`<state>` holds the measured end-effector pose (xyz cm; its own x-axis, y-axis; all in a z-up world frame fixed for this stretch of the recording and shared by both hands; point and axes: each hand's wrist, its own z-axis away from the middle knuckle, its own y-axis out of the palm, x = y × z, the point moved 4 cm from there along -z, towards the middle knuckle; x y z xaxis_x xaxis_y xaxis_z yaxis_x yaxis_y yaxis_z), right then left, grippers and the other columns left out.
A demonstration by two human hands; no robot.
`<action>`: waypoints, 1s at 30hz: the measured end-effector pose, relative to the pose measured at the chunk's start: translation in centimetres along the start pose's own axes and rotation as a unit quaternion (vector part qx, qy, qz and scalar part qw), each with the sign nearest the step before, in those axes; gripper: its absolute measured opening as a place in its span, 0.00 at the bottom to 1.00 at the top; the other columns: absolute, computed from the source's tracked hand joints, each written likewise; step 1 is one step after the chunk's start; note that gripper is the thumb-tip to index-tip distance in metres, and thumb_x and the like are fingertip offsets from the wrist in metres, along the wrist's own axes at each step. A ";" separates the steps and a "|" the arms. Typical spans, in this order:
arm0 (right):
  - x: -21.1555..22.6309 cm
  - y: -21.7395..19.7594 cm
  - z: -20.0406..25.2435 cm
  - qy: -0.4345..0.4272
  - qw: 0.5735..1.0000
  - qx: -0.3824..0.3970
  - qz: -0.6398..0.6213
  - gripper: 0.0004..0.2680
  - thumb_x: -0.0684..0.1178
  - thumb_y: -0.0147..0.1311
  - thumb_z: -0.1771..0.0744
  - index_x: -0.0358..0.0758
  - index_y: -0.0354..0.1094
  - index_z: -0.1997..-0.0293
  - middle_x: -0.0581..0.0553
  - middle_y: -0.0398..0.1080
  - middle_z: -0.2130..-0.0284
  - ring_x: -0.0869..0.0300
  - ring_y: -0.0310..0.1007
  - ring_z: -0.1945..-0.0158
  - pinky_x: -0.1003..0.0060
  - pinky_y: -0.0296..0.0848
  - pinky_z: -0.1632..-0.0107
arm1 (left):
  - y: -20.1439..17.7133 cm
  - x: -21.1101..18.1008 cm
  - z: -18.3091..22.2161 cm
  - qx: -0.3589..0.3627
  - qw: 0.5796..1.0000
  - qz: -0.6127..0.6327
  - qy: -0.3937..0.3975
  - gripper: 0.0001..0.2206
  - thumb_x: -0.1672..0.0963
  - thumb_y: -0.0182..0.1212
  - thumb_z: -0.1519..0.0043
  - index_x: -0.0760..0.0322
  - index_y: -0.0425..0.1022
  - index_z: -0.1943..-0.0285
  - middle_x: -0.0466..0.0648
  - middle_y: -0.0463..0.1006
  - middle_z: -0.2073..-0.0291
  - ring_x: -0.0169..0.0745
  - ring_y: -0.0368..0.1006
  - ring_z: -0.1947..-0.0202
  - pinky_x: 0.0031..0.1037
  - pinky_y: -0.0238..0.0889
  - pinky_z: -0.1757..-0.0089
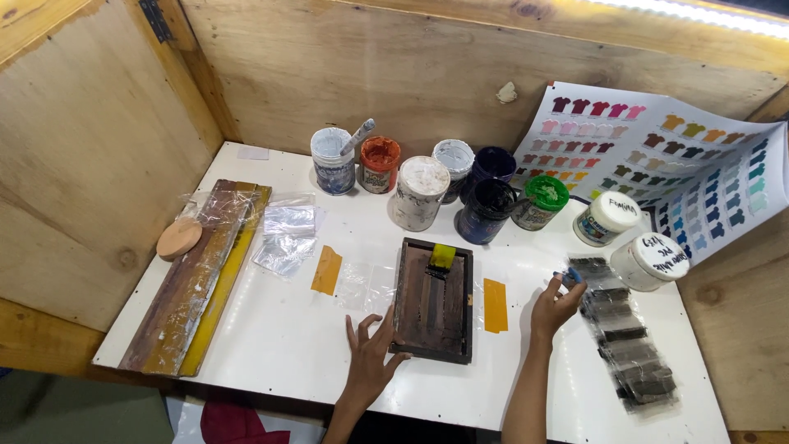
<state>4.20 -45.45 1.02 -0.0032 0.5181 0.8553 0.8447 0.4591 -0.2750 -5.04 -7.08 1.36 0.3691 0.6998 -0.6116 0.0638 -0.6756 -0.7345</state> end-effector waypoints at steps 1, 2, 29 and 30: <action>0.0 0.0 0.0 0.000 1.000 0.000 0.001 0.06 0.46 0.45 0.28 0.34 0.58 0.49 0.34 0.68 0.54 0.46 0.66 0.53 0.54 0.68 0.58 | -0.1 -0.1 0.0 0.001 1.000 0.000 0.000 0.41 0.43 0.60 0.37 0.61 0.45 0.20 0.36 0.81 0.63 0.45 0.57 0.36 0.70 0.20 0.35; -0.1 0.1 0.0 0.001 1.000 0.002 0.003 0.07 0.46 0.45 0.28 0.34 0.58 0.48 0.34 0.68 0.54 0.46 0.66 0.53 0.54 0.67 0.59 | -0.1 -0.1 -0.1 0.005 1.000 0.004 -0.004 0.42 0.45 0.63 0.38 0.60 0.44 0.20 0.34 0.80 0.65 0.45 0.58 0.37 0.69 0.19 0.35; 0.0 0.5 0.2 -0.001 1.000 0.019 0.002 0.07 0.44 0.46 0.28 0.34 0.58 0.47 0.33 0.69 0.53 0.46 0.68 0.53 0.51 0.68 0.56 | -0.4 -0.2 -0.1 0.026 0.999 0.023 -0.006 0.40 0.46 0.62 0.37 0.59 0.43 0.20 0.30 0.79 0.64 0.47 0.56 0.37 0.75 0.08 0.39; 0.1 0.5 0.3 0.000 1.000 0.022 0.000 0.07 0.44 0.46 0.28 0.35 0.58 0.47 0.33 0.69 0.52 0.46 0.68 0.53 0.51 0.69 0.55 | -0.4 -0.2 -0.1 0.022 1.000 0.020 -0.001 0.40 0.46 0.62 0.37 0.59 0.43 0.20 0.30 0.79 0.64 0.47 0.56 0.37 0.76 0.09 0.39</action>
<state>4.46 -45.00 0.85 -0.0031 0.5179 0.8555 0.8206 0.4902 -0.2938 -5.04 -6.96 1.85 0.3690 0.6734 -0.6406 0.0090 -0.6918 -0.7220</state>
